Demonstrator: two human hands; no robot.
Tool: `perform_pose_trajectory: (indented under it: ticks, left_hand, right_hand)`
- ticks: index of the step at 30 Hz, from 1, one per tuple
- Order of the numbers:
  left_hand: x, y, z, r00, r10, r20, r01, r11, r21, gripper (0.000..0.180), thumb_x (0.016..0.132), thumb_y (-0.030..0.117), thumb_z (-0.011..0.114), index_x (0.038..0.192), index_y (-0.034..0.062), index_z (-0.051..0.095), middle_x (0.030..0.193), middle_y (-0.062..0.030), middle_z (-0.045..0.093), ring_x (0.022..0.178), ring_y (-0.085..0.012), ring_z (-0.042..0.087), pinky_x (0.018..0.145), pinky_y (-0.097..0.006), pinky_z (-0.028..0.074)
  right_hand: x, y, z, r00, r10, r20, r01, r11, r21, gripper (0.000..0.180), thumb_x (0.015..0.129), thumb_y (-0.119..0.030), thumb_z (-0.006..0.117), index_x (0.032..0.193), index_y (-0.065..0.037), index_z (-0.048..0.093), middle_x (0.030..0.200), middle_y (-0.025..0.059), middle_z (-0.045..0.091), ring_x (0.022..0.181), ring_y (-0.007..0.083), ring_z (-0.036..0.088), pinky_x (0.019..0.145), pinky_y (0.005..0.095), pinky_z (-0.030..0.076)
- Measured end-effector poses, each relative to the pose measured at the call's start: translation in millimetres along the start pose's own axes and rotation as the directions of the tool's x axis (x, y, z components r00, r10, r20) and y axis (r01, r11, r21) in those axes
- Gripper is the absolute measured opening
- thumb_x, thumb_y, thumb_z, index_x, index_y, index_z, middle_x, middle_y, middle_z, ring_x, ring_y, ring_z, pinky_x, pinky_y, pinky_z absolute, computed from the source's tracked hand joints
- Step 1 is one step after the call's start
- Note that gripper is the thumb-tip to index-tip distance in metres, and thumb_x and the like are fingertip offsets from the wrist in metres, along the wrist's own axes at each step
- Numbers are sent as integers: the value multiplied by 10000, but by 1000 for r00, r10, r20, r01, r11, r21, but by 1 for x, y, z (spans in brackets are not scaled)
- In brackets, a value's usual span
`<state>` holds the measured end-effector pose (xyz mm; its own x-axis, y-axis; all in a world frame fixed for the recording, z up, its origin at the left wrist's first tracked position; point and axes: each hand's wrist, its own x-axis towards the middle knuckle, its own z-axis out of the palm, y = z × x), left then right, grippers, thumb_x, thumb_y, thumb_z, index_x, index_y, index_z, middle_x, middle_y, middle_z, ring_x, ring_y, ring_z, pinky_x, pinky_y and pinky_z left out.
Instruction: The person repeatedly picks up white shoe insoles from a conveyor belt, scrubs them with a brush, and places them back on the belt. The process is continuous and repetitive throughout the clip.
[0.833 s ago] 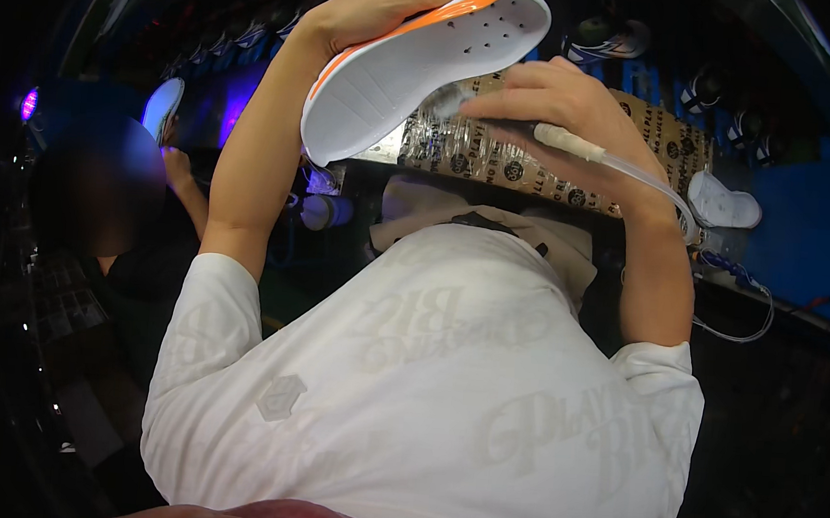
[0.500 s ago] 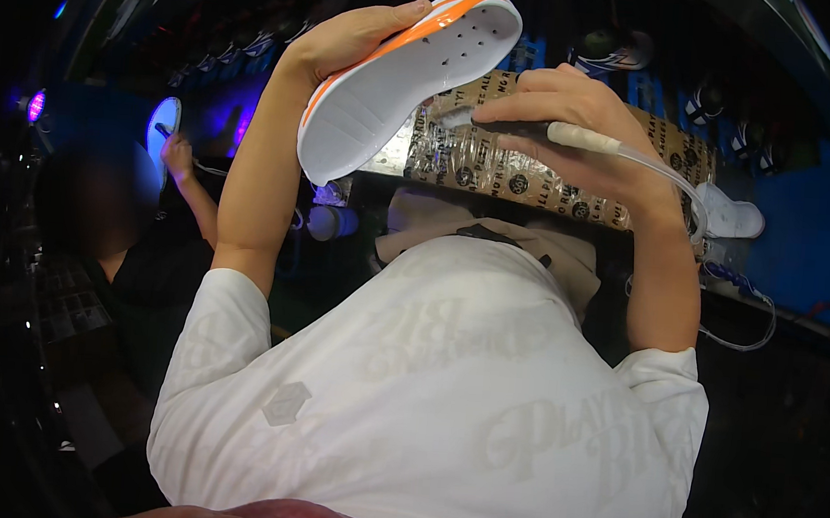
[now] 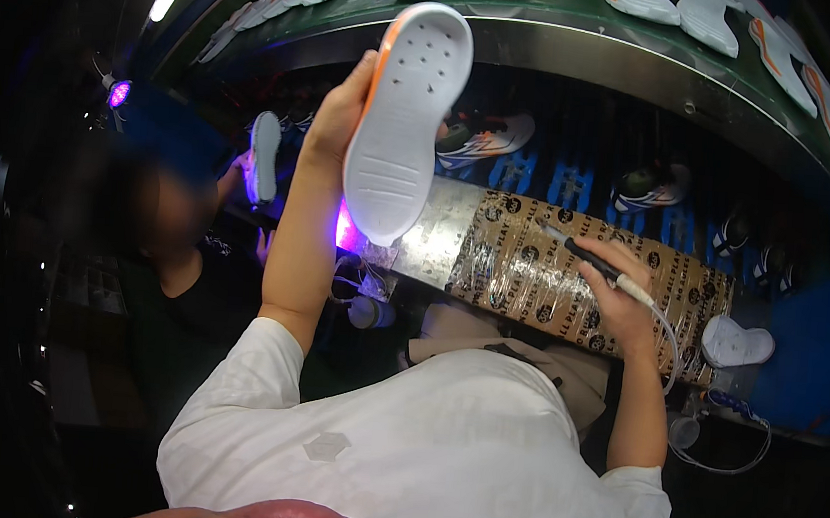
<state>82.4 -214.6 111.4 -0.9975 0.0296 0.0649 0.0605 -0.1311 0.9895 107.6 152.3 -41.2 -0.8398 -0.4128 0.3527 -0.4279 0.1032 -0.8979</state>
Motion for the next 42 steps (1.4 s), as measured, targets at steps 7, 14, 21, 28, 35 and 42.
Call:
perform_pose_trajectory:
  ticks: [7, 14, 21, 28, 35, 42]
  left_hand:
    - [122, 136, -64, 957, 131, 258, -99, 986, -133, 690, 1101, 527, 252, 1396, -32, 527, 1106, -255, 698, 936, -349, 730, 818, -459, 629]
    - [199, 159, -159, 768, 111, -631, 404, 681, 611, 879, 998, 709, 418, 1517, 1, 455, 1517, -311, 461, 1375, -429, 504, 1091, -590, 413]
    - [137, 120, -92, 877, 272, -396, 464, -270, 844, 988, 833, 780, 582, 1409, -23, 588, 1436, -285, 567, 1347, -384, 554, 1127, -450, 420]
    - [153, 106, -119, 890, 242, -386, 454, -412, 790, 731, 863, 595, 670, 1257, -19, 701, 1280, -279, 668, 1226, -413, 631, 1038, -450, 495]
    - [206, 108, -145, 935, 336, -112, 215, -288, 933, 595, 923, 497, 630, 1292, 35, 695, 1276, -277, 669, 1216, -433, 624, 1045, -460, 483]
    - [233, 108, -215, 857, 489, -164, 424, -486, 765, 454, 910, 198, 513, 1329, 76, 634, 1225, -301, 672, 1181, -448, 630, 1013, -503, 495]
  right_hand:
    - [-30, 43, 7, 975, 218, -48, -212, 972, 100, 291, 904, -97, 706, 1178, -1, 726, 1011, 114, 703, 846, 190, 650, 762, 295, 502]
    - [-43, 76, 18, 966, 257, -22, -248, 950, 187, 274, 924, -96, 698, 1180, -3, 728, 980, 101, 702, 841, 188, 654, 760, 307, 513]
    - [-45, 101, 19, 945, 327, -18, -316, 926, 208, 269, 927, -98, 694, 1176, 0, 725, 931, 90, 686, 803, 178, 637, 728, 307, 500]
    - [-44, 115, 21, 946, 323, -24, -308, 921, 239, 267, 930, -99, 687, 1175, 1, 718, 930, 87, 689, 812, 171, 648, 732, 306, 514]
    - [-43, 137, 29, 946, 317, -61, -303, 937, 173, 284, 906, -52, 704, 1185, 0, 720, 937, 91, 693, 815, 176, 644, 745, 296, 510]
    - [-51, 152, 43, 949, 239, -207, -206, 964, 168, 301, 892, -17, 702, 1190, 17, 715, 914, 107, 684, 763, 185, 627, 698, 307, 500]
